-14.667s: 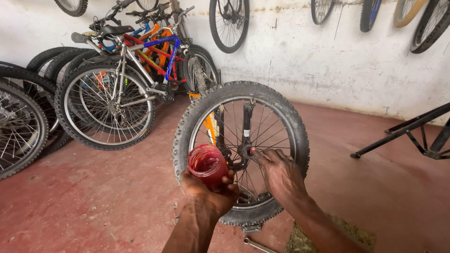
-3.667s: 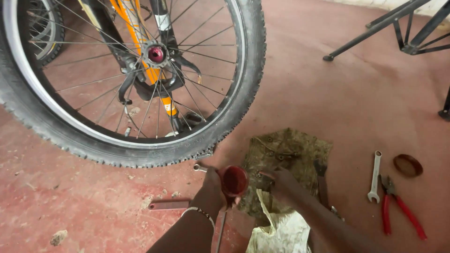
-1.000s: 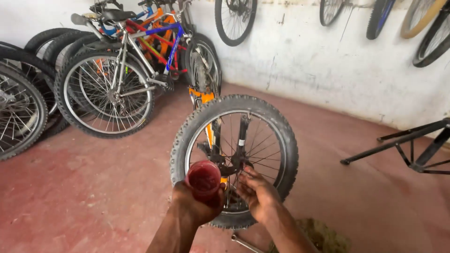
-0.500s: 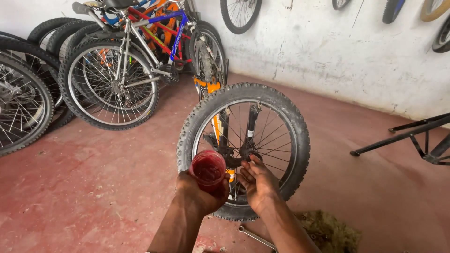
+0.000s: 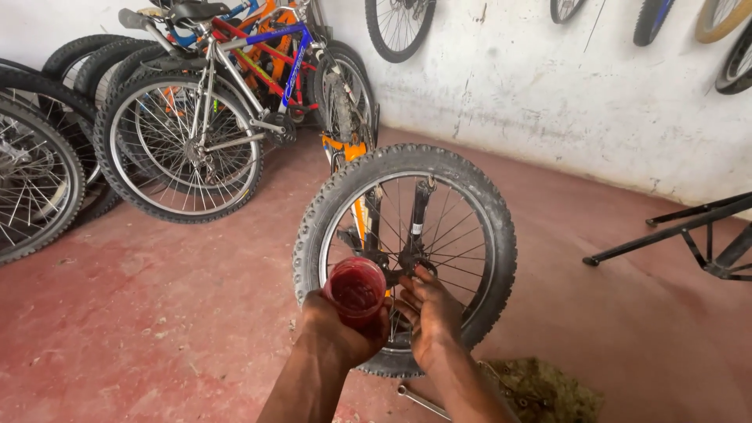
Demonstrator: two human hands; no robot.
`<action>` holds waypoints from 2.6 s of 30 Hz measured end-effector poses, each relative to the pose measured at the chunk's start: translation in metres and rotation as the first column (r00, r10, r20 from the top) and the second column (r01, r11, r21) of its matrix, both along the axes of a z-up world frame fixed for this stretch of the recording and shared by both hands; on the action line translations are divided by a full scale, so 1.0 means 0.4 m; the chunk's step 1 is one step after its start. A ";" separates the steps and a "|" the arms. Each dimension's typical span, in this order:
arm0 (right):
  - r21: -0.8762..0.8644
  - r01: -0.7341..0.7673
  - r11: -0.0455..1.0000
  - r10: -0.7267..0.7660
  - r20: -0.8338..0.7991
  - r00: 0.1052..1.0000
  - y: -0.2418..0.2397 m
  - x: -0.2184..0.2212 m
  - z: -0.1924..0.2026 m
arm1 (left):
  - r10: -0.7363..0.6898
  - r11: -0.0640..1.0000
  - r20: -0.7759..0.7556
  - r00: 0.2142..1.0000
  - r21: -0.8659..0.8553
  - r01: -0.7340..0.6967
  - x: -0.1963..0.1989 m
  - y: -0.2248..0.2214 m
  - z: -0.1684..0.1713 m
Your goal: The person cleans a bicycle wheel hub with a cloth and then applies red grease from a container to the hub's axle area.
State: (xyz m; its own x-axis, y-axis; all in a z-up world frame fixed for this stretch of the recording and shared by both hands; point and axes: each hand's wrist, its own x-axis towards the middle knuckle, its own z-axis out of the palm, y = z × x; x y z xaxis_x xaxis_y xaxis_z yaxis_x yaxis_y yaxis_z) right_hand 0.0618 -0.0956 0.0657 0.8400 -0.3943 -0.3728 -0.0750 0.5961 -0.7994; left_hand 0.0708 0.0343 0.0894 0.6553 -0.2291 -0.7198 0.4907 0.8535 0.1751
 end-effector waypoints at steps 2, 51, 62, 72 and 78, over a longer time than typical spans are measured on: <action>-0.005 0.041 0.999 -0.041 -0.011 0.999 -0.002 0.004 -0.009 | -0.010 1.000 0.010 1.000 -0.010 0.010 0.003 0.003 -0.007; 0.144 0.091 0.985 -0.086 -0.041 0.995 -0.030 0.048 -0.082 | 0.016 1.000 0.025 1.000 0.025 -0.017 -0.006 -0.005 0.017; 0.095 0.094 0.991 -0.090 -0.036 0.995 -0.035 0.056 -0.106 | 0.060 0.998 -0.023 0.998 0.035 -0.059 -0.016 -0.009 0.033; 0.082 0.093 0.992 -0.090 -0.046 0.995 -0.039 0.071 -0.108 | 0.050 0.998 -0.004 0.999 0.031 -0.049 -0.004 -0.009 0.015; 0.152 0.115 0.982 -0.115 -0.010 0.993 -0.036 0.057 -0.073 | 0.032 0.999 -0.014 0.999 0.007 -0.032 0.006 -0.010 0.011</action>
State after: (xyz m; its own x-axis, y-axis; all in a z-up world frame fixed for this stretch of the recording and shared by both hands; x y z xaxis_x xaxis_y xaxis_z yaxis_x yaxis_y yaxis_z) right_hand 0.0848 -0.1099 0.0363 0.7917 -0.4272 -0.4367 0.0003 0.7152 -0.6990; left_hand 0.0731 0.0304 0.0938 0.6516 -0.2035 -0.7307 0.4658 0.8676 0.1738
